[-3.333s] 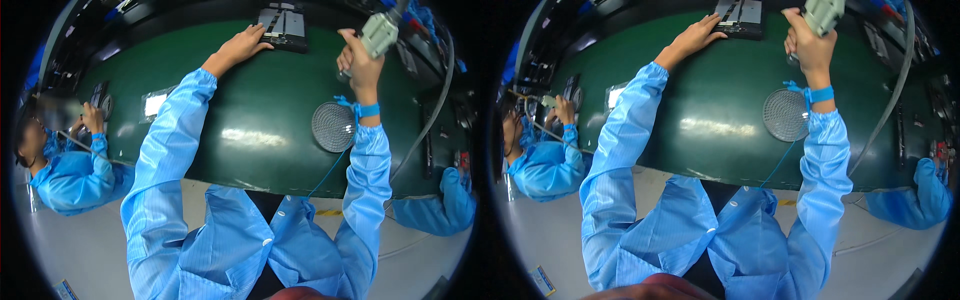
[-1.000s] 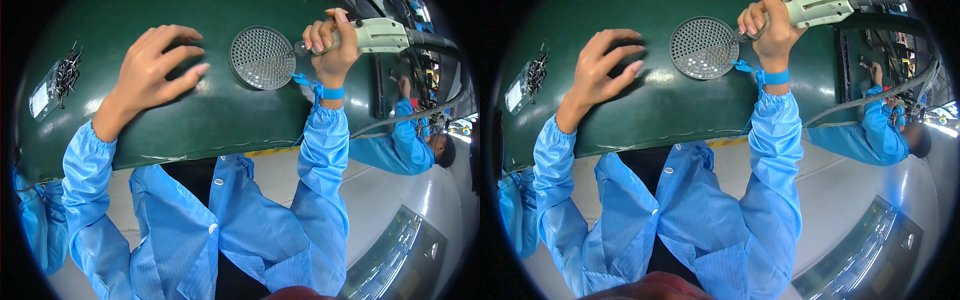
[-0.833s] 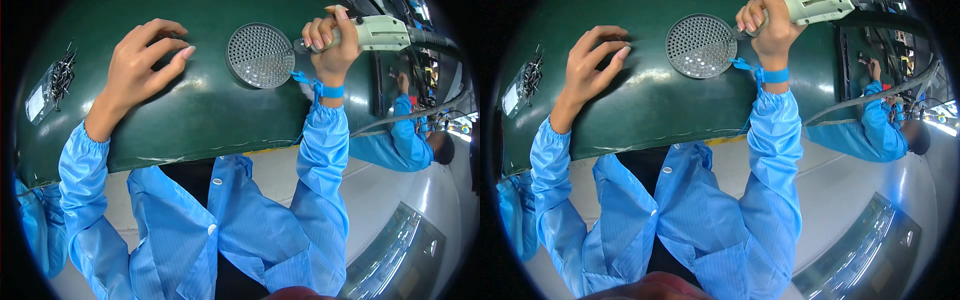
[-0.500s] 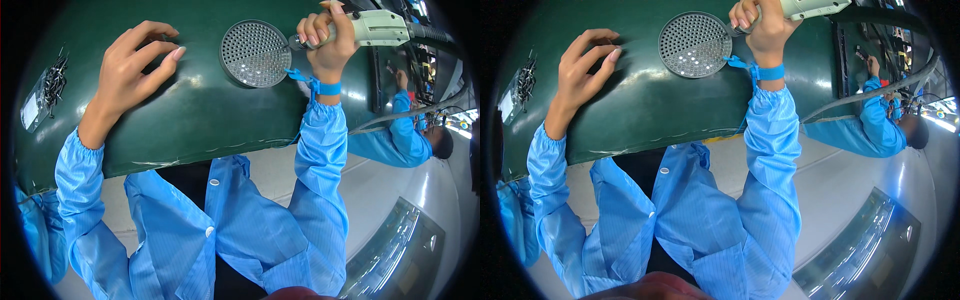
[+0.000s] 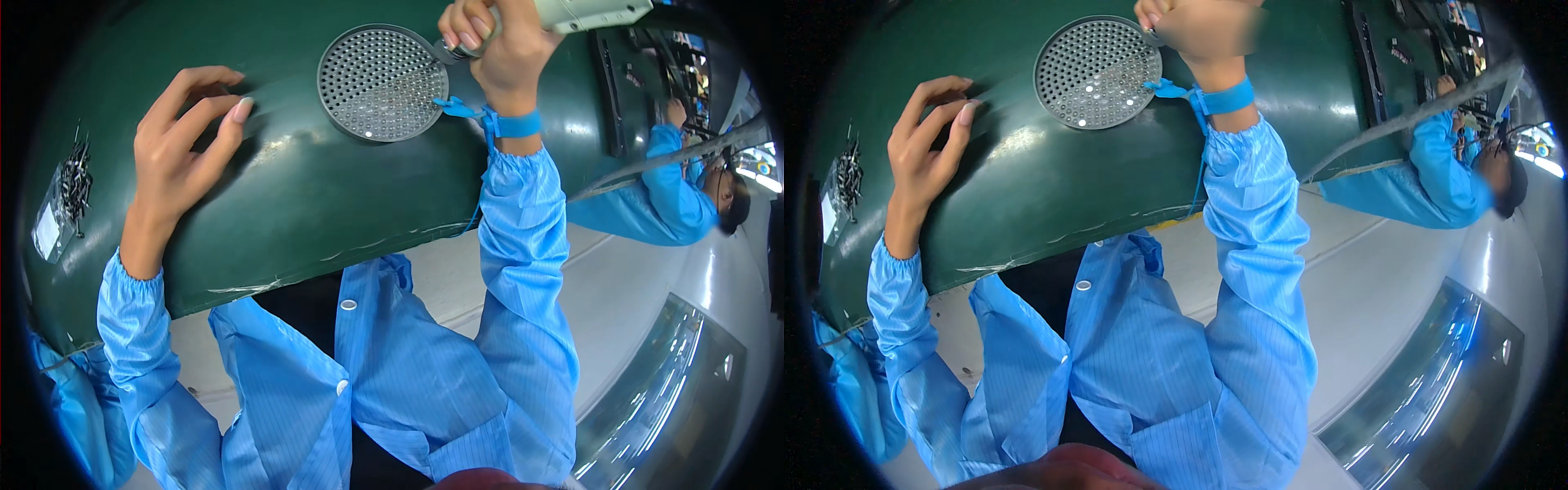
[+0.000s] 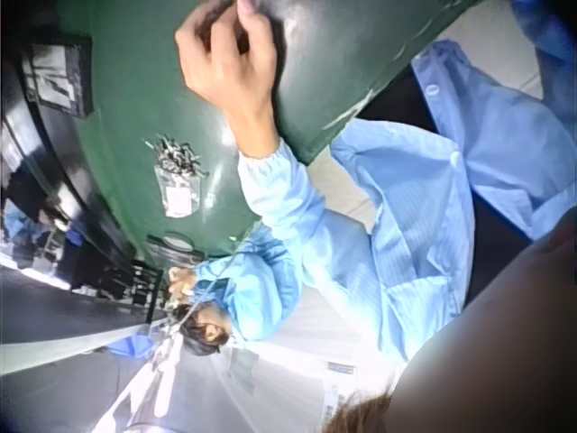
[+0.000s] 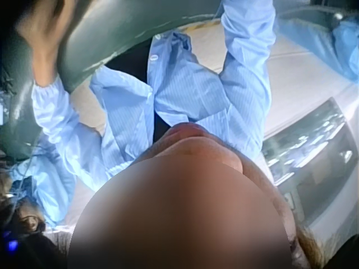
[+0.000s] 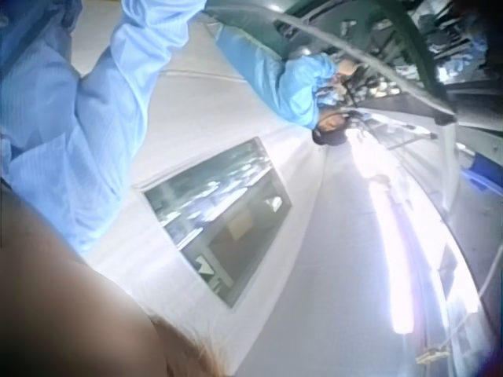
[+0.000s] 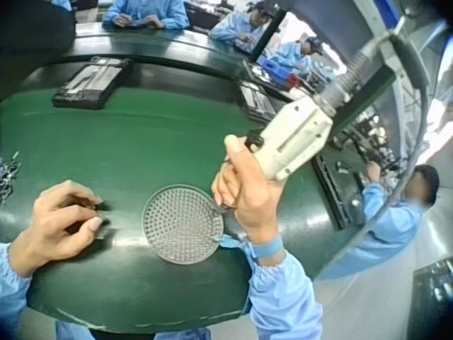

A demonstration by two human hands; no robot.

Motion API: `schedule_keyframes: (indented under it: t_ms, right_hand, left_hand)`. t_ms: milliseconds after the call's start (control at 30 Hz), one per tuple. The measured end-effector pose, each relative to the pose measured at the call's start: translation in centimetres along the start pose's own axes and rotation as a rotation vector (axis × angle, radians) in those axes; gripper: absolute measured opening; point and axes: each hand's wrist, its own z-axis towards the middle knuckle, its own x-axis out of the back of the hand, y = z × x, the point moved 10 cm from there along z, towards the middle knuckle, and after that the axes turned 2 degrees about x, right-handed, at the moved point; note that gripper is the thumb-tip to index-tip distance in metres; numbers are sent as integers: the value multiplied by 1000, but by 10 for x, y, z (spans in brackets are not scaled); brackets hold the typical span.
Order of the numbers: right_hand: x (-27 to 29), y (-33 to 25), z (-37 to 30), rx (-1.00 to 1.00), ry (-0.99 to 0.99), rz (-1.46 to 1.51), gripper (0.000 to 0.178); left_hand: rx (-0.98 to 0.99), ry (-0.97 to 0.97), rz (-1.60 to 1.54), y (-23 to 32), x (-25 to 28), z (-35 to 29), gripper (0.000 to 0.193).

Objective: Assemble internal components and screw together a tablet or flat electronic device.

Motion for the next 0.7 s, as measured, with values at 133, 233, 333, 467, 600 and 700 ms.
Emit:
schedule_keyframes:
  t_ms: [133, 233, 333, 467, 600, 700]
  right_hand:
    - [-2, -4, -1, -20, 34, 2, 13]
    - [-3, -7, -2, -28, 39, 43, 15]
    - [-5, -20, -3, 29, 49, 11, 16]
    - [-9, -33, -3, 20, 97, 89, 17]
    - [-18, -37, -4, 15, 49, 98, 16]
    - [-22, -30, -5, -26, 24, 126, 14]
  left_hand:
    - [21, 2, -15, 0, 1, 1, 7]
    - [33, -7, -11, 1, 0, 2, 6]
    - [45, 24, -27, 1, 3, 2, 6]
    - [49, 91, -20, -2, 13, 0, 9]
    - [55, 200, -80, -4, 26, 1, 19]
    - [80, 226, -138, -7, 11, 21, 19]
